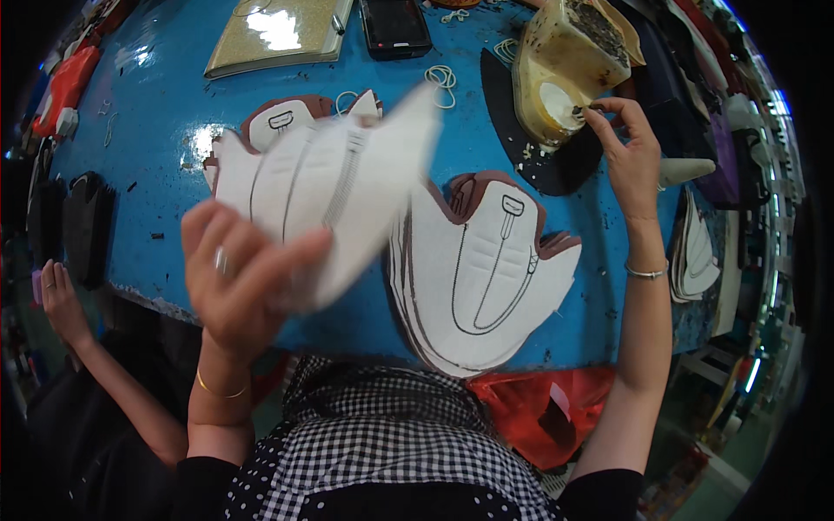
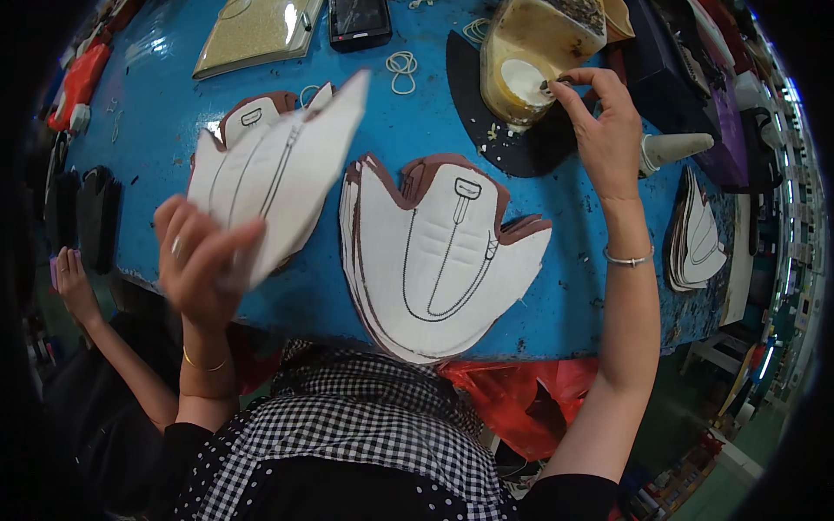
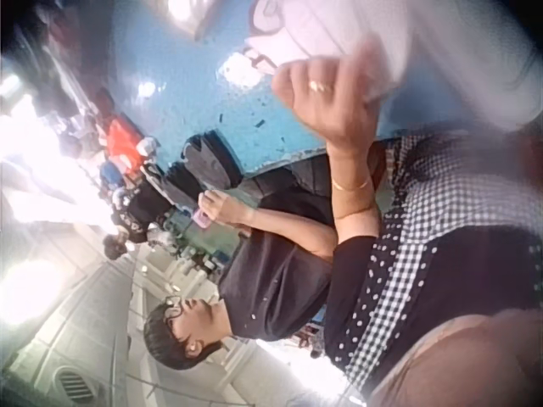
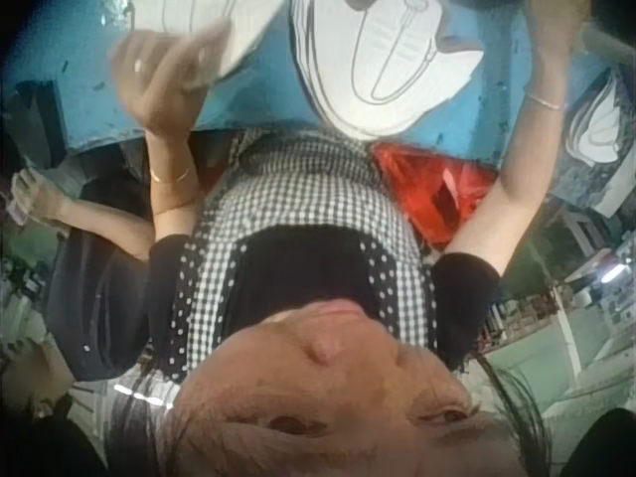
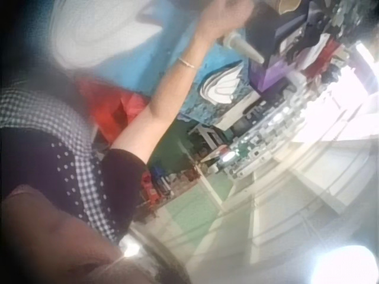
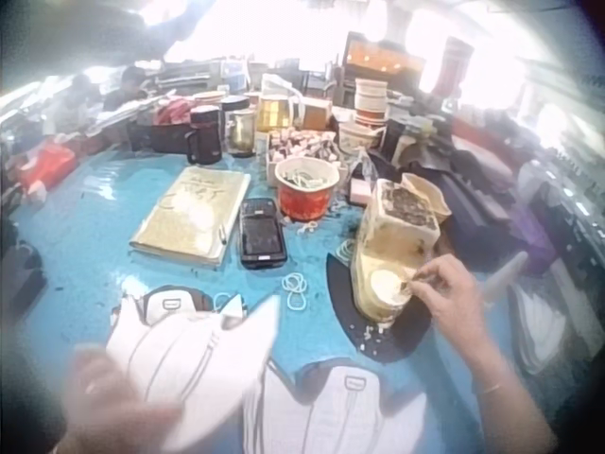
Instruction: Applying glue to shoe upper components and attaching leather pieces to the tongue area.
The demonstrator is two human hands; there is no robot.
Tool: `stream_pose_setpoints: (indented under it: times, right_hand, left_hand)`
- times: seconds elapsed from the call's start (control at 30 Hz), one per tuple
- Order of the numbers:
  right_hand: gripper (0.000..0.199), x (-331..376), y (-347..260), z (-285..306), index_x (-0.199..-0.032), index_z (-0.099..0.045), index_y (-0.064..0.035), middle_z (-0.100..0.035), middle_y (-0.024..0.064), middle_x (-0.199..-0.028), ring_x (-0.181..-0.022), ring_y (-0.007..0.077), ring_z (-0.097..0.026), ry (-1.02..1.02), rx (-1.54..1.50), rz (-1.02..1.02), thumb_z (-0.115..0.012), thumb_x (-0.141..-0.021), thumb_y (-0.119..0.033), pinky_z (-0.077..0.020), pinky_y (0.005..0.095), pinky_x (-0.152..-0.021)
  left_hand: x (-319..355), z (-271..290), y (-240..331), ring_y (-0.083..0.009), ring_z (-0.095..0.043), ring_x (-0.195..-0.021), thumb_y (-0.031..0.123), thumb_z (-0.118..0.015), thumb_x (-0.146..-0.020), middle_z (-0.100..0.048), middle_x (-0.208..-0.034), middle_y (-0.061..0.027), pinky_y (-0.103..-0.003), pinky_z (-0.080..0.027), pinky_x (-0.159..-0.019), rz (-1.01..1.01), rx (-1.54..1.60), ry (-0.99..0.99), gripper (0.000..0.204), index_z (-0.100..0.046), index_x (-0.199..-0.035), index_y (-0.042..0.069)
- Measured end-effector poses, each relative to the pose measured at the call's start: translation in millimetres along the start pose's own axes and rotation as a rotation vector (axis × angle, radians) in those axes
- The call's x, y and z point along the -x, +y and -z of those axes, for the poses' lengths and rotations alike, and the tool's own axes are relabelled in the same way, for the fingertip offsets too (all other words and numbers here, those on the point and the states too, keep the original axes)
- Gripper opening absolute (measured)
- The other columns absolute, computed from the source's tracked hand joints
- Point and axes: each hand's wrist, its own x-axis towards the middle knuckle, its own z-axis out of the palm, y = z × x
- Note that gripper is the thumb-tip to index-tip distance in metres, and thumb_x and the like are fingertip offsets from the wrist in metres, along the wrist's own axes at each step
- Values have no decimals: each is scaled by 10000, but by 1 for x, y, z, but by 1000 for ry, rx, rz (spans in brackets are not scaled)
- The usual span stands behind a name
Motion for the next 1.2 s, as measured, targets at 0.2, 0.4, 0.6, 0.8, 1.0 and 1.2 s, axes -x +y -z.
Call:
stream_pose_setpoints:
  times: [0.2,0.4,0.6,0.8,1.0,1.2]
  right_hand:
    - [132,34,-34,21,-1022,-656,-9,-695,20,-959,-823,81,-572,-43,-575,-271,-665,-966,-128,-475,234,-789]
    - [148,98,-97,23,-995,-685,-31,-702,39,-901,-822,126,-611,-448,-488,-224,-737,-861,-66,-484,263,-759]
    - [142,97,-93,7,-913,-711,-61,-677,41,-849,-753,181,-588,-329,-263,-17,-785,-791,-61,-468,292,-669]
    - [205,100,-94,11,-933,-706,-70,-681,46,-852,-749,198,-592,-228,-183,82,-805,-755,-51,-459,329,-682]
    - [215,117,-101,27,-991,-671,-51,-717,68,-958,-857,178,-639,-323,-408,67,-773,-803,-26,-492,292,-802]
    - [152,108,-81,42,-1122,-547,5,-697,136,-1079,-934,131,-639,-81,-735,-235,-605,-985,-29,-511,284,-868]
  left_hand:
    - [20,-22,21,-252,-642,-946,57,-827,-687,-684,-1067,-46,-383,-486,-845,128,529,-256,390,-711,-1052,129]
    - [27,-55,73,-236,-584,-1123,240,-775,-760,-622,-1186,-79,-372,-456,-932,-138,715,-397,398,-662,-1096,59]
    - [24,-60,81,-232,-606,-1053,221,-774,-754,-642,-1161,-65,-369,-475,-877,-248,532,-401,373,-701,-1081,58]
    - [17,-54,80,-231,-611,-1059,175,-742,-761,-650,-1152,-79,-373,-484,-880,-242,569,-450,309,-702,-1034,35]
    - [8,-52,86,-194,-613,-903,144,-650,-770,-636,-986,-49,-366,-471,-807,-267,424,-412,266,-709,-1010,45]
    - [3,-26,71,-116,-553,-692,157,-658,-748,-485,-703,41,-328,-447,-787,-303,415,-3,242,-735,-967,88]
